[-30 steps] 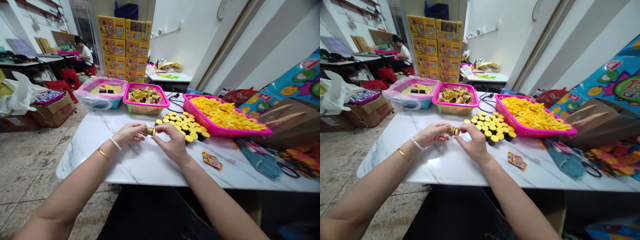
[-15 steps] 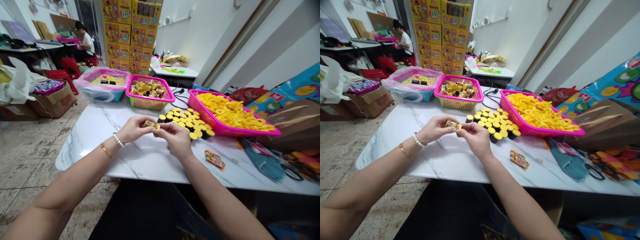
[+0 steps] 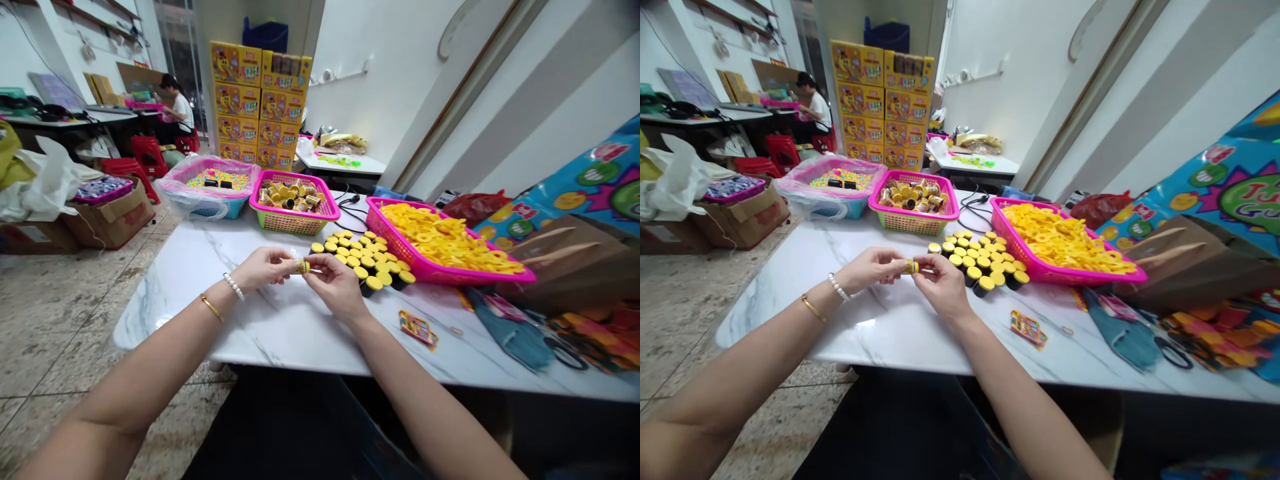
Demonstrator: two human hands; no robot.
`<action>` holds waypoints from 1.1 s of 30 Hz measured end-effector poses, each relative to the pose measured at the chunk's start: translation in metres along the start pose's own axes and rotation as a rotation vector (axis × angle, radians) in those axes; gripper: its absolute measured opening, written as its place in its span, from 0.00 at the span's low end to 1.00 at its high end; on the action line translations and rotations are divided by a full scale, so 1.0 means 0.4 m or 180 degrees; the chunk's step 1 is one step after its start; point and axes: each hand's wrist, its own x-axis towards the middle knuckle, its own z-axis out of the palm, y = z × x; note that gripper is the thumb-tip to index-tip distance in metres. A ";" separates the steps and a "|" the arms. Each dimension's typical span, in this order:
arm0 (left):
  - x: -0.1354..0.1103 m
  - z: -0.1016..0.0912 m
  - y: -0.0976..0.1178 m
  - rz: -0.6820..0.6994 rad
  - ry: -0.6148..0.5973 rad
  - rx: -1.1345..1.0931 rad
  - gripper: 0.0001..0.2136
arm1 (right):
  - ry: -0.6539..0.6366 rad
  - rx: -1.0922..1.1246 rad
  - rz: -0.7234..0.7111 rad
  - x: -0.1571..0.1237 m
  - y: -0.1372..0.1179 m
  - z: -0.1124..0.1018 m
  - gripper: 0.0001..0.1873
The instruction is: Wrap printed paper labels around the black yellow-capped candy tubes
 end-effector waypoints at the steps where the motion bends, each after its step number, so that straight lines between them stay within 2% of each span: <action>1: 0.000 0.001 -0.001 0.0089 0.0006 0.0046 0.18 | 0.0017 0.0023 0.0086 -0.001 -0.003 0.001 0.16; 5: -0.002 0.006 -0.003 0.0717 0.0088 0.0641 0.12 | -0.0027 0.0552 0.0900 0.004 -0.012 -0.002 0.18; 8: -0.009 0.011 -0.001 0.1289 0.0203 0.1317 0.10 | -0.0309 0.1214 0.1573 0.015 -0.006 -0.011 0.17; 10: -0.012 0.013 0.001 0.1574 0.0186 0.1446 0.11 | -0.0505 0.1496 0.1789 0.019 0.000 -0.018 0.16; 13: -0.010 0.012 -0.002 0.1513 0.0159 0.1148 0.13 | -0.0469 0.1649 0.1765 0.022 0.002 -0.020 0.16; 17: 0.002 0.007 -0.011 0.0741 0.0150 0.0332 0.27 | -0.0059 0.1277 0.1220 0.018 -0.004 -0.012 0.17; 20: 0.009 0.008 -0.017 0.0349 0.0250 0.0074 0.20 | 0.0083 0.0850 0.0937 0.015 -0.006 -0.006 0.19; 22: 0.010 0.010 -0.019 0.0486 0.0284 0.0166 0.14 | 0.0077 0.0892 0.1076 0.016 -0.003 -0.004 0.18; 24: 0.008 0.014 -0.020 0.0816 0.0381 0.0485 0.10 | 0.0009 0.1195 0.1404 0.020 -0.001 -0.005 0.18; 27: 0.000 0.020 -0.015 0.1346 0.0511 0.1033 0.09 | -0.0173 0.1641 0.1854 0.030 -0.001 -0.008 0.15; 30: -0.009 0.024 -0.006 0.1741 0.0385 0.1161 0.09 | -0.0299 0.1895 0.2037 0.033 -0.008 -0.010 0.11; 33: -0.015 0.024 0.000 0.1616 0.0409 0.1046 0.09 | -0.0384 0.2030 0.1918 0.028 -0.021 -0.010 0.11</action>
